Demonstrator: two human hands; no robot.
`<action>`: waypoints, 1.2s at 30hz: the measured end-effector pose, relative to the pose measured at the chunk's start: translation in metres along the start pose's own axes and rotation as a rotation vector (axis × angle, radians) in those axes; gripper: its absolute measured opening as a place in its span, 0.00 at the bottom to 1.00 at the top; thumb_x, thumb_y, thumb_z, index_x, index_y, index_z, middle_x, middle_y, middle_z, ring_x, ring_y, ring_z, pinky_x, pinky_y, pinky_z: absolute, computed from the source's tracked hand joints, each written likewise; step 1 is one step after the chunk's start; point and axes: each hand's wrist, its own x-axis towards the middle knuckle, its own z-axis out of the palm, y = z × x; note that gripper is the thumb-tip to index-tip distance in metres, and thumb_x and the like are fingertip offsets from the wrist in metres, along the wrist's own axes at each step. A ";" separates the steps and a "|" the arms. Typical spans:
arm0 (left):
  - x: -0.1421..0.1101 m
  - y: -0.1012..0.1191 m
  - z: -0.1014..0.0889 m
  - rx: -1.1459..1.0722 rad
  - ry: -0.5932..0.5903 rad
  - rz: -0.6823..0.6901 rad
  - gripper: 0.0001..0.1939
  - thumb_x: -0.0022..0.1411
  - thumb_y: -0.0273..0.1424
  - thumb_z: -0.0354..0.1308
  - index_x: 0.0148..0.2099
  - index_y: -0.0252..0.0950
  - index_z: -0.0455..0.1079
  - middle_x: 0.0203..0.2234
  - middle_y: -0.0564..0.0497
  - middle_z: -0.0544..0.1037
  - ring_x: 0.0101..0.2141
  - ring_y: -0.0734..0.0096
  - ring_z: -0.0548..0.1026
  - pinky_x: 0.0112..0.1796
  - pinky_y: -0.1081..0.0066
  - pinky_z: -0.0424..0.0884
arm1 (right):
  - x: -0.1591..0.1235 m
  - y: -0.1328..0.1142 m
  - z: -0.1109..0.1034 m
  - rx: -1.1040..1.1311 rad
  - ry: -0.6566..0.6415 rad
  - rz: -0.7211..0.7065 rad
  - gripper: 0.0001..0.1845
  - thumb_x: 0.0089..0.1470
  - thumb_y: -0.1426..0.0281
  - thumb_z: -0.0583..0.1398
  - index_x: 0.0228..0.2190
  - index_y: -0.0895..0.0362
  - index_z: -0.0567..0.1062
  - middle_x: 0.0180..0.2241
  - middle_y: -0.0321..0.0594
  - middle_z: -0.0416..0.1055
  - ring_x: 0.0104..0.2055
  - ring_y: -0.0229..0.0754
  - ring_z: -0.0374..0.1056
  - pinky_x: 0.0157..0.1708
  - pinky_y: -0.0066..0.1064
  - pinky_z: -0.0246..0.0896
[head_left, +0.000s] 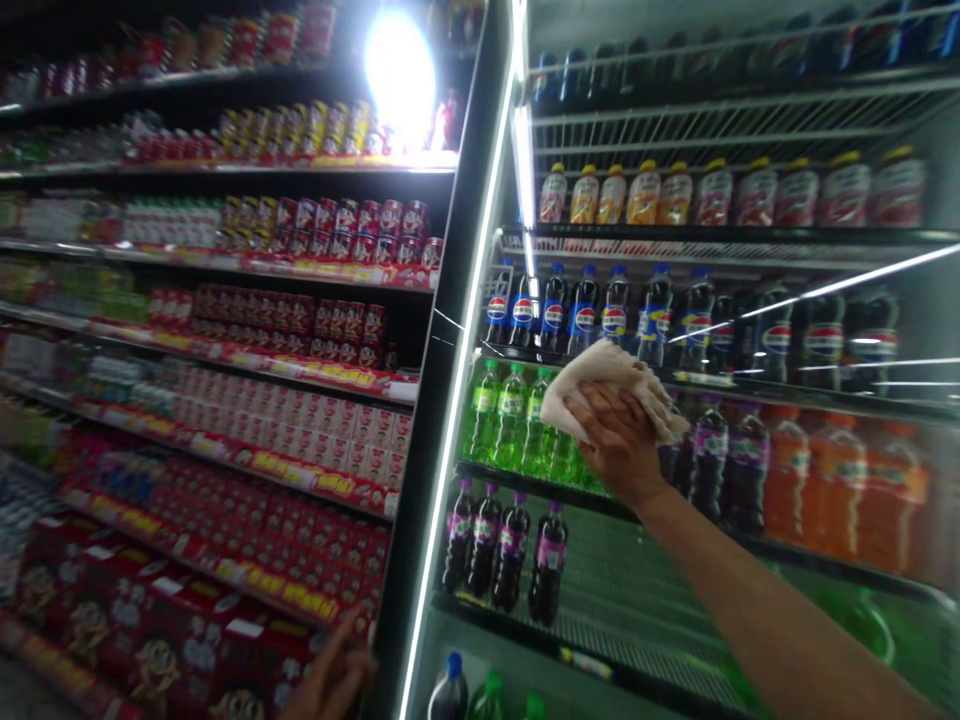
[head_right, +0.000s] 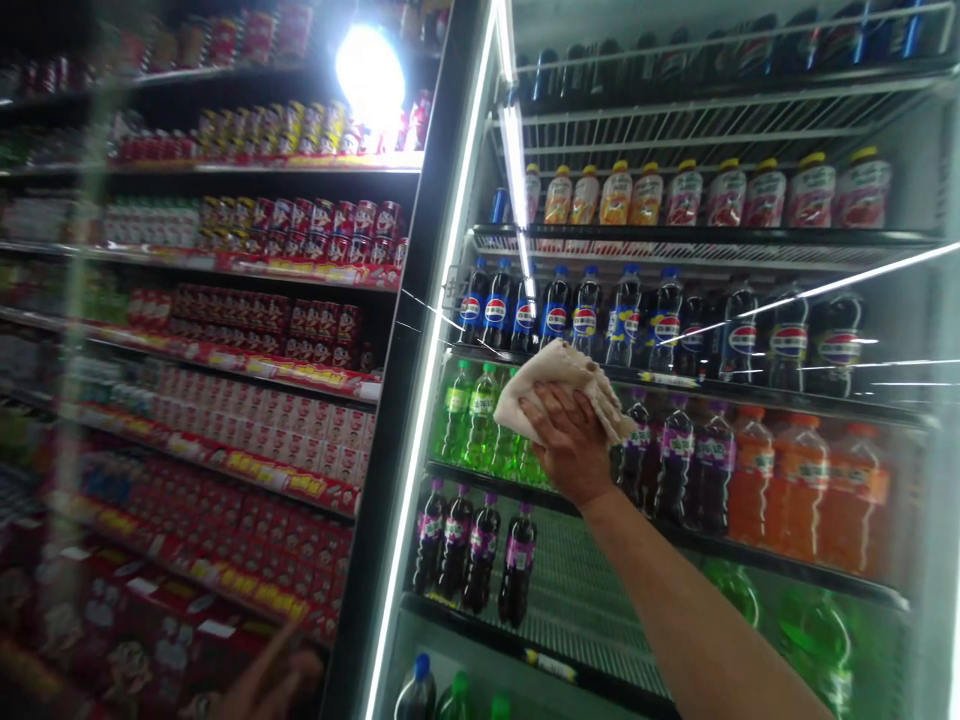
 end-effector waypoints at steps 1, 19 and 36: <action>0.014 0.016 -0.010 -0.023 0.057 0.050 0.47 0.62 0.59 0.54 0.75 0.40 0.49 0.46 0.44 0.81 0.54 0.47 0.77 0.56 0.44 0.73 | -0.005 0.003 -0.004 -0.005 -0.006 0.007 0.31 0.55 0.74 0.67 0.59 0.54 0.71 0.64 0.44 0.68 0.66 0.51 0.63 0.71 0.43 0.43; 0.004 0.164 -0.001 -0.303 -0.038 0.530 0.44 0.64 0.43 0.59 0.74 0.37 0.45 0.34 0.53 0.77 0.37 0.66 0.75 0.46 0.59 0.71 | -0.051 0.030 -0.031 0.026 -0.053 0.040 0.25 0.59 0.73 0.64 0.57 0.56 0.73 0.62 0.49 0.69 0.65 0.54 0.64 0.71 0.46 0.46; -0.040 0.083 0.021 0.131 -0.493 0.463 0.24 0.69 0.50 0.51 0.65 0.57 0.68 0.45 0.46 0.80 0.47 0.54 0.77 0.55 0.48 0.72 | -0.060 0.036 -0.031 0.090 -0.025 0.055 0.27 0.64 0.73 0.58 0.63 0.52 0.69 0.63 0.47 0.69 0.65 0.54 0.64 0.71 0.48 0.49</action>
